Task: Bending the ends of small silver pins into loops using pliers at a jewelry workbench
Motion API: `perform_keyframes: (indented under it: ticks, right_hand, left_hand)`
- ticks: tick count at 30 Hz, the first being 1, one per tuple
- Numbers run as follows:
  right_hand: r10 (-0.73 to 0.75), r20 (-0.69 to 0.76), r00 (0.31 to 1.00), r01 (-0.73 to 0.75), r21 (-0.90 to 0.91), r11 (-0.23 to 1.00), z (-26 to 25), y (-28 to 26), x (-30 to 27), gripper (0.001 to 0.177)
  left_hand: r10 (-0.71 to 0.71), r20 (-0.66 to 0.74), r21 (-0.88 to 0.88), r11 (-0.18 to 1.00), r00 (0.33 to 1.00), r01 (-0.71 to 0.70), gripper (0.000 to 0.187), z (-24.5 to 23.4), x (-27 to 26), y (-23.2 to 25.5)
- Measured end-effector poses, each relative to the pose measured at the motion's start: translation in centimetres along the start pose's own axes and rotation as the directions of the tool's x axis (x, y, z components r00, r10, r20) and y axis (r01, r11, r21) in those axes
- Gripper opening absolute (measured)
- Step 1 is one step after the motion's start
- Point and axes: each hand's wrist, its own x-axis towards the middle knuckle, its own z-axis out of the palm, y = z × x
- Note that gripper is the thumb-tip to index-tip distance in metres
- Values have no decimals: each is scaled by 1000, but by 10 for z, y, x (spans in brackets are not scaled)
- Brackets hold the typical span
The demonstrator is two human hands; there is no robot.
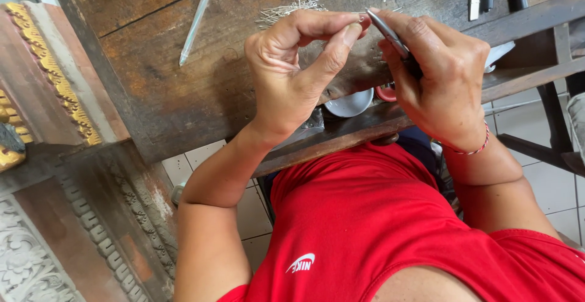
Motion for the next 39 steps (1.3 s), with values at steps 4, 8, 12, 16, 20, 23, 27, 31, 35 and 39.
perform_keyframes:
  ticks: [4, 8, 12, 16, 20, 23, 27, 31, 35, 39]
  right_hand:
    - [-38, 5, 999, 38, -72, 997, 2, 2, -2, 19]
    - [-23, 33, 999, 27, -109, 994, 0, 4, -4, 26]
    - [-24, 28, 999, 28, -149, 988, -1, 12, -10, 33]
    - [13, 84, 996, -7, -75, 997, -8, 25, -10, 31]
    - [91, 23, 996, -93, 99, 991, -7, 50, -20, 25]
    - [273, -97, 957, -201, 458, 866, 5, 60, -29, 10]
    - [394, -180, 901, -220, 594, 774, 20, 69, -40, 4]
    - [358, -269, 894, -156, 561, 813, 26, 75, -45, 5]
    - [200, -346, 917, -81, 329, 941, 20, 80, -46, 11]
    - [154, -337, 929, -57, 281, 958, 19, 72, -39, 11]
  left_hand:
    - [14, -21, 120, 993, 1000, -11, 9, -1, 0, -3]
    - [65, -29, 243, 968, 997, -56, 8, -1, 1, -2]
    - [104, 16, 398, 912, 994, -102, 8, -7, 6, 6]
    - [169, 232, 630, 724, 958, -280, 6, -26, 16, 12]
    - [124, 307, 808, 489, 944, -327, 8, -44, 21, 11]
    - [117, 266, 875, 387, 957, -290, 9, -51, 24, 8]
    - [165, 208, 930, 273, 964, -248, 17, -57, 24, 2]
    - [193, 177, 948, 231, 965, -220, 21, -57, 25, -2]
    - [176, 218, 927, 272, 960, -260, 14, -57, 25, 0]
    - [218, 247, 887, 342, 944, -311, 20, -59, 25, -7]
